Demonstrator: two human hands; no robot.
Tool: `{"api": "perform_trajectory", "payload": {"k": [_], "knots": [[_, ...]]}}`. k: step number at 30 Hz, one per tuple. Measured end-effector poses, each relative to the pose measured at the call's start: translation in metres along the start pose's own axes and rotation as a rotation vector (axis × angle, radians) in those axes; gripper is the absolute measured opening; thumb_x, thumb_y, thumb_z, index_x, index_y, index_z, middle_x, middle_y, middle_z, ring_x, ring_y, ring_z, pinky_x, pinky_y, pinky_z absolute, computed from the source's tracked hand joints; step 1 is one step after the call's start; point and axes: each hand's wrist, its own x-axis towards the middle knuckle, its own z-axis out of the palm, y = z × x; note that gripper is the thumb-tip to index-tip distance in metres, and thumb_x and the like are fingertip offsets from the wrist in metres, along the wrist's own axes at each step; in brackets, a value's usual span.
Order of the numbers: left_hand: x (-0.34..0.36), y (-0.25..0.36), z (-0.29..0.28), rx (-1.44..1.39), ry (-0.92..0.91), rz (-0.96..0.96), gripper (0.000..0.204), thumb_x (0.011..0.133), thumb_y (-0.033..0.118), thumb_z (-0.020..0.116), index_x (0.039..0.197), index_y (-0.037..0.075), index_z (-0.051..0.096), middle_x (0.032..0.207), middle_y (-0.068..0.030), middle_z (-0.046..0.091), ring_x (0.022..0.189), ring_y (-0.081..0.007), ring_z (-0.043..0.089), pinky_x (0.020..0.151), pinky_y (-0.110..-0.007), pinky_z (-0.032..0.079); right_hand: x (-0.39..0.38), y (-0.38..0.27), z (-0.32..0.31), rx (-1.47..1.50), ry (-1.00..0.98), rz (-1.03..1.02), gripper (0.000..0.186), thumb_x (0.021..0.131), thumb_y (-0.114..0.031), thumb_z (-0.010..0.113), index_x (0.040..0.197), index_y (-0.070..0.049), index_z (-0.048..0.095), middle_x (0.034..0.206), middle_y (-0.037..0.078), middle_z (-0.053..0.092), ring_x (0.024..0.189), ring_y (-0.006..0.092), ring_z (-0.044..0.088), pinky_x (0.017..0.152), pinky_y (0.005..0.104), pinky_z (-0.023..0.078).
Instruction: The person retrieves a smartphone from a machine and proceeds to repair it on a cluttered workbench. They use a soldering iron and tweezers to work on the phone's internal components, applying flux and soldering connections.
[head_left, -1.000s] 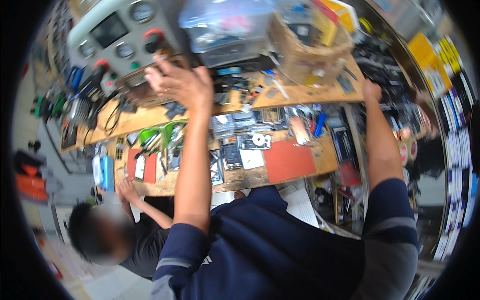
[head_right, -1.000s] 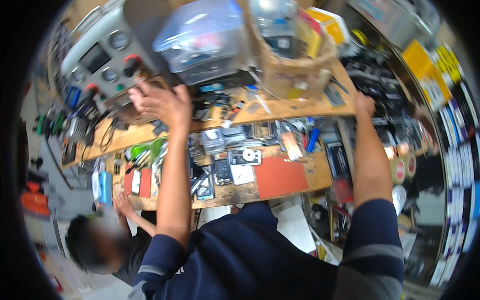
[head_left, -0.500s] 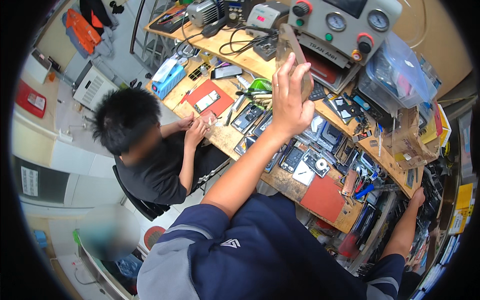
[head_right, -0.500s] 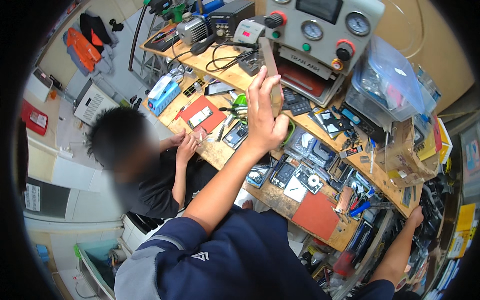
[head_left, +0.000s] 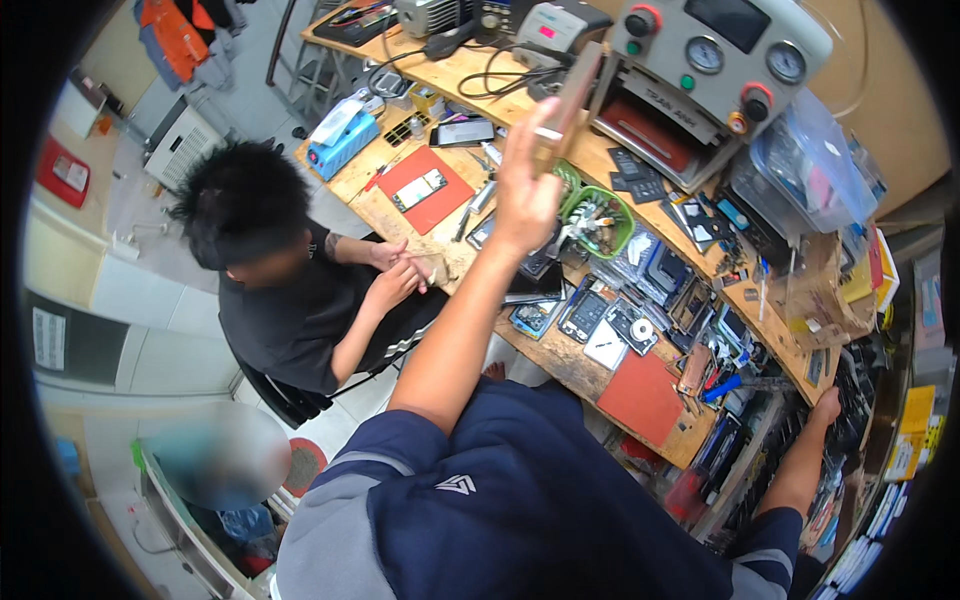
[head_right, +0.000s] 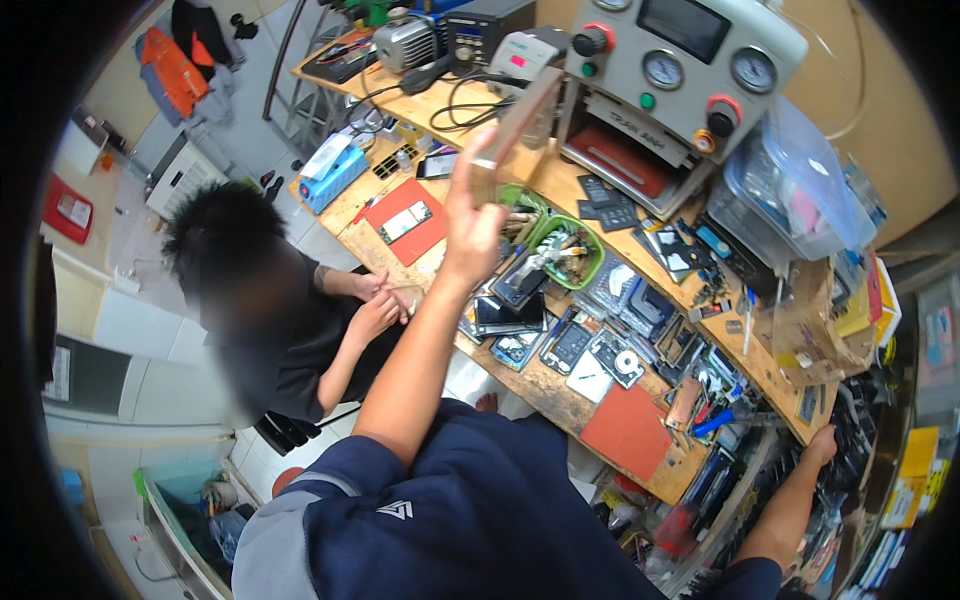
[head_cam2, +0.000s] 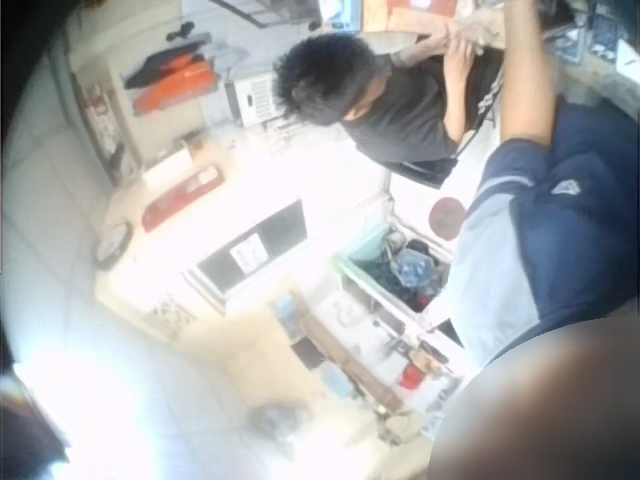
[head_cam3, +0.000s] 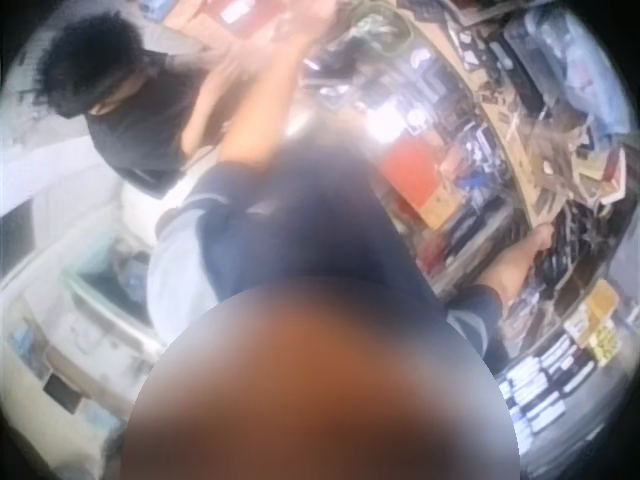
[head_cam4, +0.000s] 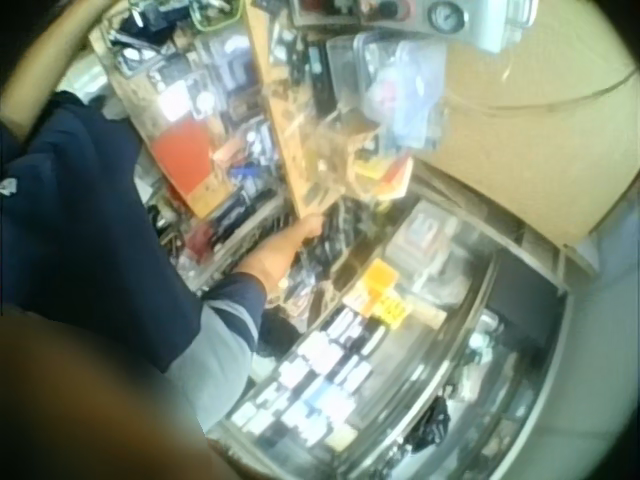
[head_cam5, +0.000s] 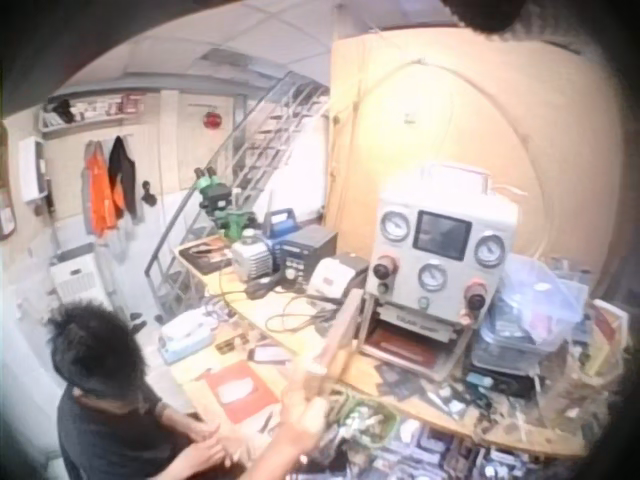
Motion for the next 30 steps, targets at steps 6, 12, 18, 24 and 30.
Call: {"api": "perform_trajectory", "payload": {"k": [6, 12, 18, 24, 30], "knots": [[-0.009, 0.015, -0.006, 0.527, 0.499, 0.13, 0.057, 0.085, -0.008, 0.058, 0.142, -0.003, 0.052, 0.135, -0.0148, 0.056, 0.129, -0.0283, 0.055, 0.112, -0.042, 0.044, 0.008, 0.011, 0.006, -0.047, 0.019, -0.012, 0.077, 0.095, -0.056, 0.061, 0.138, 0.008, 0.069, 0.147, 0.028, 0.065, 0.137, 0.045, 0.061, 0.114, 0.0496, 0.047], [0.007, -0.003, 0.06, 0.471, -0.184, 0.172, 0.021, 0.089, 0.002, 0.068, 0.11, 0.002, 0.071, 0.103, -0.0162, 0.071, 0.1, -0.0395, 0.066, 0.094, -0.049, 0.051, -0.018, 0.001, 0.002, 0.016, 0.063, -0.016, 0.071, 0.09, -0.049, 0.062, 0.128, 0.01, 0.073, 0.138, 0.031, 0.07, 0.132, 0.046, 0.065, 0.113, 0.0493, 0.049], [0.05, -0.067, 0.105, 0.749, -0.582, 0.143, 0.019, 0.095, 0.01, 0.073, 0.113, 0.008, 0.074, 0.111, -0.015, 0.069, 0.11, -0.0399, 0.063, 0.095, -0.052, 0.05, -0.032, -0.005, -0.002, 0.067, 0.057, 0.029, 0.067, 0.091, -0.046, 0.063, 0.128, 0.008, 0.074, 0.138, 0.03, 0.07, 0.131, 0.0457, 0.066, 0.112, 0.049, 0.05], [0.02, -0.037, 0.072, 0.719, -0.539, 0.207, 0.018, 0.094, 0.016, 0.076, 0.11, 0.011, 0.075, 0.109, -0.0093, 0.068, 0.112, -0.0358, 0.063, 0.095, -0.049, 0.047, -0.041, -0.009, -0.004, 0.014, 0.065, 0.014, 0.067, 0.091, -0.046, 0.062, 0.128, 0.009, 0.074, 0.137, 0.031, 0.07, 0.13, 0.046, 0.066, 0.111, 0.049, 0.05], [0.01, -0.04, 0.051, 0.622, -0.163, -0.258, 0.048, 0.097, 0.027, 0.075, 0.132, -0.004, 0.067, 0.118, -0.0288, 0.07, 0.113, -0.0441, 0.068, 0.1, -0.049, 0.053, -0.047, -0.011, -0.01, 0.019, 0.019, 0.015, 0.07, 0.09, -0.046, 0.061, 0.13, 0.01, 0.072, 0.139, 0.031, 0.069, 0.132, 0.0452, 0.065, 0.111, 0.0483, 0.05]]}}
